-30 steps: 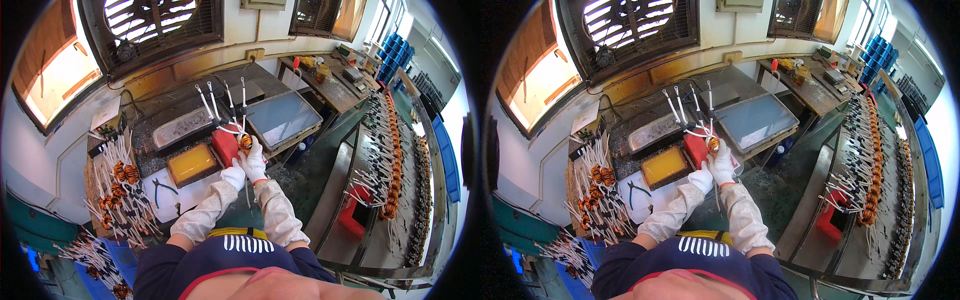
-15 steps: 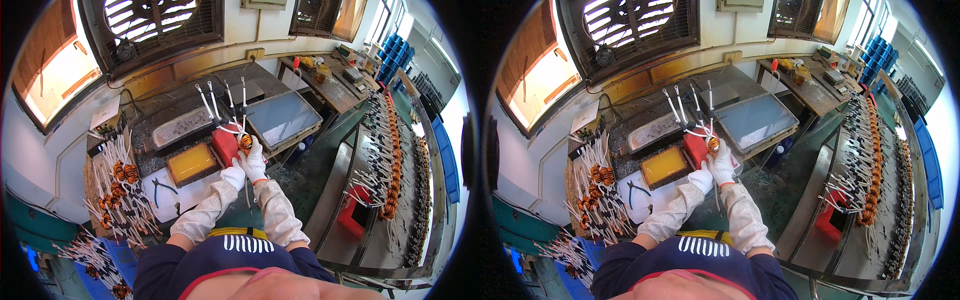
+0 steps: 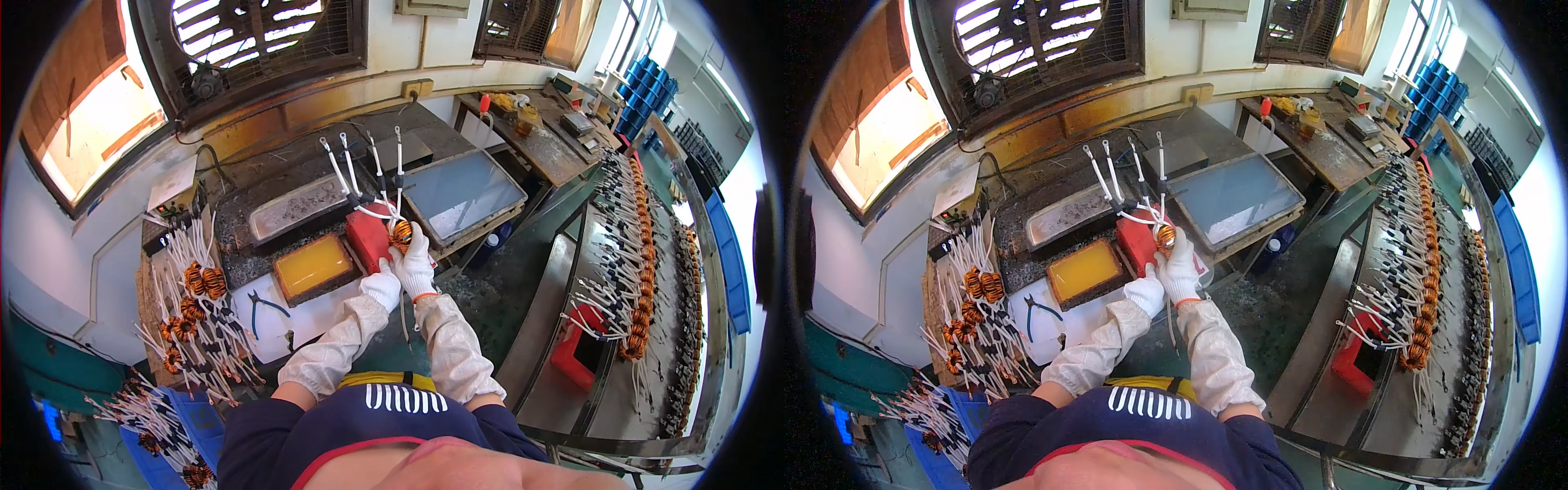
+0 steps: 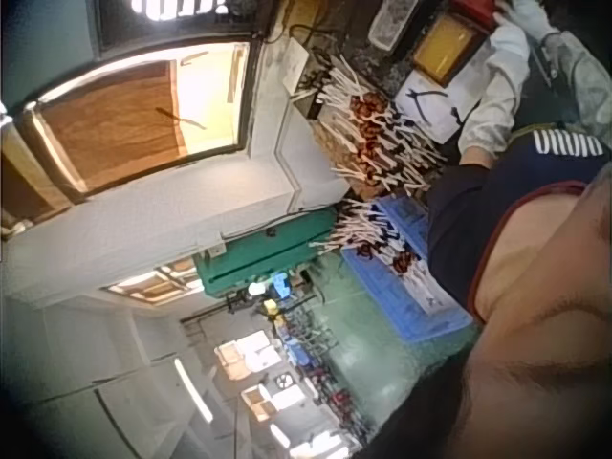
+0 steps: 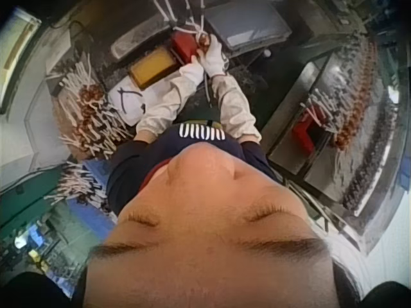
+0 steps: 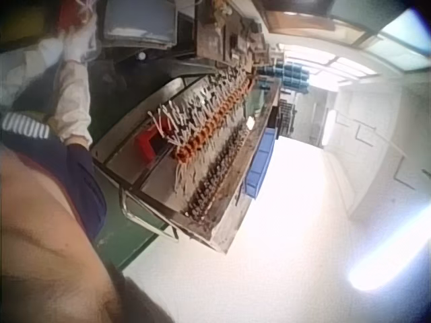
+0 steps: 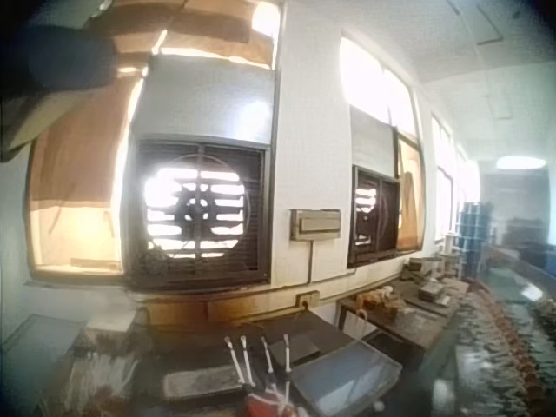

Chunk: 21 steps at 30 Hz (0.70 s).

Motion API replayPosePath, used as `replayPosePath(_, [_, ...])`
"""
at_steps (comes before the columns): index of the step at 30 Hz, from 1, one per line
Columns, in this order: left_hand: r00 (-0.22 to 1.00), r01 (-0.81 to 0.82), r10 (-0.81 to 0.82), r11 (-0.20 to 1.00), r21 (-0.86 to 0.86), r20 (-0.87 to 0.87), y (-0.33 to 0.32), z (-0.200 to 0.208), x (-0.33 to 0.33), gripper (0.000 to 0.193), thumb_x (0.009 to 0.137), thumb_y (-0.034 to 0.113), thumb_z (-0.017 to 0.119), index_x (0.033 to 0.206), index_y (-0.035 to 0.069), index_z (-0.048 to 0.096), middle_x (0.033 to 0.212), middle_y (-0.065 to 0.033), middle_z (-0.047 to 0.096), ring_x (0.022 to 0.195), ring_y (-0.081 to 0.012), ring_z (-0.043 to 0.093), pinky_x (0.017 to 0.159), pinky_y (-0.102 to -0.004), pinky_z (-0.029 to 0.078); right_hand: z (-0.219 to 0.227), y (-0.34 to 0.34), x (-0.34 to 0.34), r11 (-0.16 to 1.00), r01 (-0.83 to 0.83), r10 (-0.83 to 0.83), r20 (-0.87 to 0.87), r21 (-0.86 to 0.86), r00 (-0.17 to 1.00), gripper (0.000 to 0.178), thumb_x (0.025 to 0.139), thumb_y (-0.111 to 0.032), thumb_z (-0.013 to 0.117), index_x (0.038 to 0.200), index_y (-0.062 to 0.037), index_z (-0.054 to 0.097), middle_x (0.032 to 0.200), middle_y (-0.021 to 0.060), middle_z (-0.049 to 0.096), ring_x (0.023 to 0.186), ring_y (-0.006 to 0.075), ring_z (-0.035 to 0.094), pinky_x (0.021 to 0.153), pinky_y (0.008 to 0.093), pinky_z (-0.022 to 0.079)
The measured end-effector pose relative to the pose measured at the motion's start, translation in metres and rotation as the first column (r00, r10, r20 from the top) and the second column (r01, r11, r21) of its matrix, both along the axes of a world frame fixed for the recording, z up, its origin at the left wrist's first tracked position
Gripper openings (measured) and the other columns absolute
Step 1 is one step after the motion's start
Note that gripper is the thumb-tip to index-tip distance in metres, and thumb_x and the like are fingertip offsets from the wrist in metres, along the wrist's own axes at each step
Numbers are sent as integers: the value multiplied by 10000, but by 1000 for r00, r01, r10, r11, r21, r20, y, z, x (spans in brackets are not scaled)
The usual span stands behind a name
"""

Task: The person repeatedly picks up copper-wound electrical components with white wires, places them into a red fixture, and applies heat to the wire ends, producing visible smoke. They then remove the components and place them onto a metal rack or into a blue bin. The process is repeated multiple times throughout the clip.

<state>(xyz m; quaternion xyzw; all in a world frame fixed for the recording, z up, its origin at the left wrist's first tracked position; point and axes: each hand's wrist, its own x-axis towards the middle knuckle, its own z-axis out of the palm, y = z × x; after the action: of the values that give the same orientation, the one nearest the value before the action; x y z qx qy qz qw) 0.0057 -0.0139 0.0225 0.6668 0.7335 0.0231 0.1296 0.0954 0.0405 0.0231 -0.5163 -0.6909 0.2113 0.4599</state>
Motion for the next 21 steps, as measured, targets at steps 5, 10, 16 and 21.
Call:
replayPosePath(5, [999,-43,43,999,5,-4,1,-4,-2,617,925,235,437,1418,-105,291,874,-208,702,753,-335,704,660,-491,526,1,0,-2,1000,-11,11,-8,-4,1000,794,776,-97,744,1430,-75,292,1203,243,465,1092,426,528,929,447,454])
replayPosePath(10, [988,57,-76,989,137,137,-11,38,-15,457,869,292,545,1210,-12,523,964,-215,680,862,-358,676,748,-485,526,2,-1,-2,1000,-6,6,10,3,1000,792,775,-108,750,1424,-75,297,1195,249,467,1092,430,521,930,437,449])
replayPosePath(16, [933,318,-290,379,869,-215,17,102,-35,428,839,126,534,1262,66,561,1323,-153,531,1234,-329,498,1025,-425,429,8,7,-6,987,-58,63,-30,151,998,756,796,-65,712,1419,-94,283,1099,259,479,1002,438,542,863,477,460])
replayPosePath(21, [780,623,-211,354,697,-589,67,115,-38,474,880,125,445,1347,67,496,1425,-108,470,1338,-263,416,1166,-401,282,-5,9,-2,993,-9,8,8,120,1000,786,771,-60,740,1417,-99,294,1134,257,487,1037,433,547,891,466,463])
